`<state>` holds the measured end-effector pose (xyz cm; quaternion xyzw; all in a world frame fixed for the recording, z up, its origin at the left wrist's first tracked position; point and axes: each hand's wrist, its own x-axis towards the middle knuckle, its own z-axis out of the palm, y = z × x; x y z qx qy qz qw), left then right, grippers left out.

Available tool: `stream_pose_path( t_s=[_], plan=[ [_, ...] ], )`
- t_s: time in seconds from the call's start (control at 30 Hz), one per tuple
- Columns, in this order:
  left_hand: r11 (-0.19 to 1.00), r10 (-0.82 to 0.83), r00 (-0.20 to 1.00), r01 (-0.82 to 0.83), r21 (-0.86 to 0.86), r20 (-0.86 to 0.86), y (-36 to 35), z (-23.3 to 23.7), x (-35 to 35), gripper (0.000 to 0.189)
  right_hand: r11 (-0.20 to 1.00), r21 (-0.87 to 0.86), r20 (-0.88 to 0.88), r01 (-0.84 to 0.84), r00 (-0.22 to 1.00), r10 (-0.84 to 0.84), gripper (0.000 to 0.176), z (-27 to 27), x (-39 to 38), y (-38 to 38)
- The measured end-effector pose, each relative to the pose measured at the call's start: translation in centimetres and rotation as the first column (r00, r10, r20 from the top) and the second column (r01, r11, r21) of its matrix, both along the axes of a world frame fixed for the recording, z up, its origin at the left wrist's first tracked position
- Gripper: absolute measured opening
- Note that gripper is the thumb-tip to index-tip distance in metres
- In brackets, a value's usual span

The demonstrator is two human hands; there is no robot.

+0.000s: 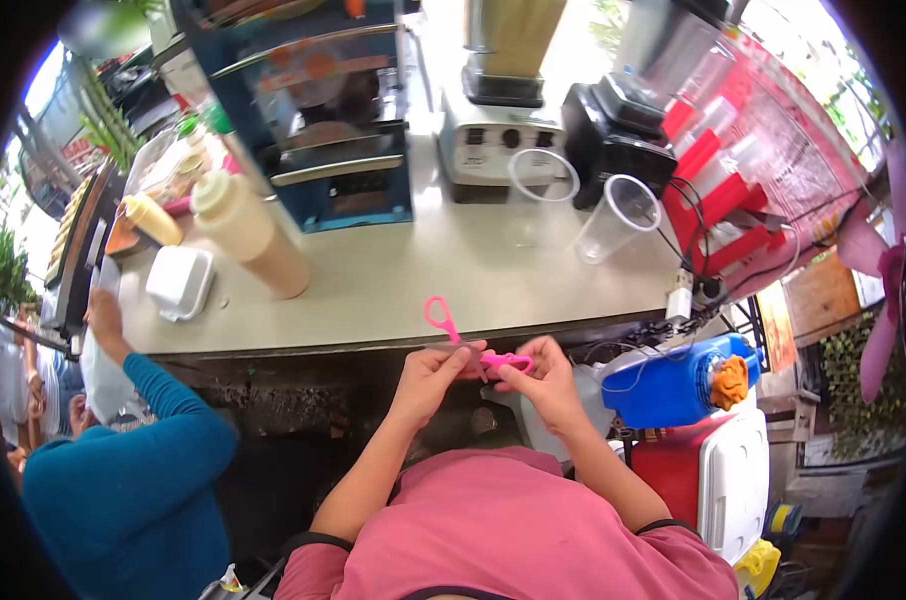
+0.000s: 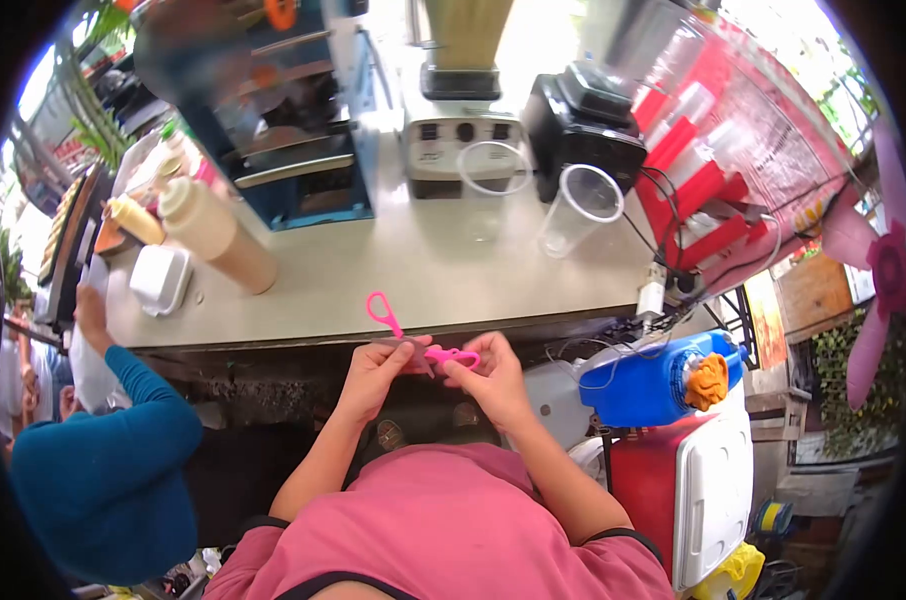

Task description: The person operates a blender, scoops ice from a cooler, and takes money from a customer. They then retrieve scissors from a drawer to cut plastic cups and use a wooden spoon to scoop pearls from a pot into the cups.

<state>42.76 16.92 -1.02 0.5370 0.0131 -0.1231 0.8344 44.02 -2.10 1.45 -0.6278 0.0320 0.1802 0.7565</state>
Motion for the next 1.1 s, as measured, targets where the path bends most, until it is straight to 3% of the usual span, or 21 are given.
stream_pose_path(
  t_s=[0.07, 0.1, 0.13, 0.17, 0.27, 0.3, 0.33, 0.37, 0.43, 0.53, 0.57, 0.63, 0.67, 0.7, 0.83, 1.1],
  plan=[
    [0.955, -0.091, 0.990, 0.057, 0.292, 0.106, -3.0, 1.6, 2.1, 0.025, 0.972, -0.233, 0.286, -0.027, 0.953, 0.095, 0.037, 0.6, 1.1, -3.4],
    [0.814, -0.165, 0.941, -0.039, 0.580, 0.296, -4.7, 2.9, 2.8, 0.021, 0.950, -0.313, 0.380, 0.007, 0.917, 0.119, 0.042, 0.7, 1.8, -4.7],
    [0.764, -0.247, 0.897, -0.052, 0.643, 0.366, -6.5, 2.9, 3.7, 0.019, 0.920, -0.389, 0.467, 0.046, 0.871, 0.154, 0.046, 0.9, 2.4, -5.9],
    [0.784, -0.315, 0.864, 0.003, 0.621, 0.393, -8.5, 3.5, 4.4, 0.019, 0.976, -0.198, 0.353, -0.087, 0.923, 0.154, 0.048, 1.5, 2.8, -6.6],
    [0.740, -0.498, 0.714, 0.053, 0.671, 0.493, -12.0, 3.9, 8.2, 0.020, 0.959, -0.283, 0.444, 0.000, 0.887, 0.131, 0.035, 1.6, 4.7, -9.7],
    [0.617, -0.569, 0.767, 0.158, 0.771, 0.298, -12.2, 4.7, 10.2, 0.026, 0.980, -0.108, 0.396, 0.165, 0.912, -0.110, 0.027, 1.2, 5.1, -10.3],
    [0.649, -0.405, 0.866, 0.048, 0.760, 0.292, -13.2, 4.2, 12.4, 0.035, 0.961, -0.178, 0.416, 0.211, 0.901, -0.121, 0.027, 2.0, 5.7, -11.5],
    [0.627, -0.246, 0.859, -0.211, 0.750, 0.448, -14.2, 4.3, 14.4, 0.058, 0.936, -0.245, 0.435, 0.254, 0.891, -0.128, 0.028, 3.5, 6.7, -13.1],
    [0.604, 0.028, 0.611, -0.641, 0.474, 0.791, -17.6, 1.9, 18.5, 0.089, 0.897, -0.333, 0.495, 0.292, 0.863, -0.098, 0.028, 4.8, 8.6, -15.4],
    [0.691, 0.094, 0.598, -0.614, 0.380, 0.796, -21.2, -0.5, 22.8, 0.104, 0.861, -0.418, 0.591, 0.288, 0.807, 0.017, 0.030, 6.4, 11.0, -17.0],
    [0.749, 0.106, 0.682, -0.534, 0.394, 0.723, -21.6, 0.3, 22.5, 0.099, 0.840, -0.464, 0.602, 0.281, 0.796, 0.067, 0.031, 7.8, 11.4, -17.0],
    [0.754, 0.004, 0.818, -0.380, 0.536, 0.575, -21.5, 2.7, 20.9, 0.095, 0.813, -0.520, 0.624, 0.263, 0.767, 0.151, 0.033, 8.9, 12.4, -17.7],
    [0.746, -0.046, 0.872, -0.294, 0.597, 0.487, -21.2, 4.0, 20.0, 0.093, 0.805, -0.542, 0.605, 0.241, 0.776, 0.175, 0.033, 9.1, 12.9, -18.1],
    [0.703, -0.059, 0.828, -0.362, 0.612, 0.558, -21.1, 4.3, 19.3, 0.088, 0.798, -0.562, 0.585, 0.216, 0.786, 0.199, 0.032, 9.4, 13.3, -18.5],
    [0.646, -0.132, 0.895, -0.248, 0.722, 0.426, -19.3, 6.6, 16.4, 0.093, 0.847, -0.519, 0.540, 0.114, 0.812, 0.222, 0.029, 9.0, 13.8, -18.4],
    [0.547, -0.075, 0.935, -0.252, 0.799, 0.346, -17.6, 7.3, 14.7, 0.093, 0.866, -0.493, 0.552, 0.083, 0.799, 0.238, 0.028, 7.0, 14.3, -16.9]
  ],
)
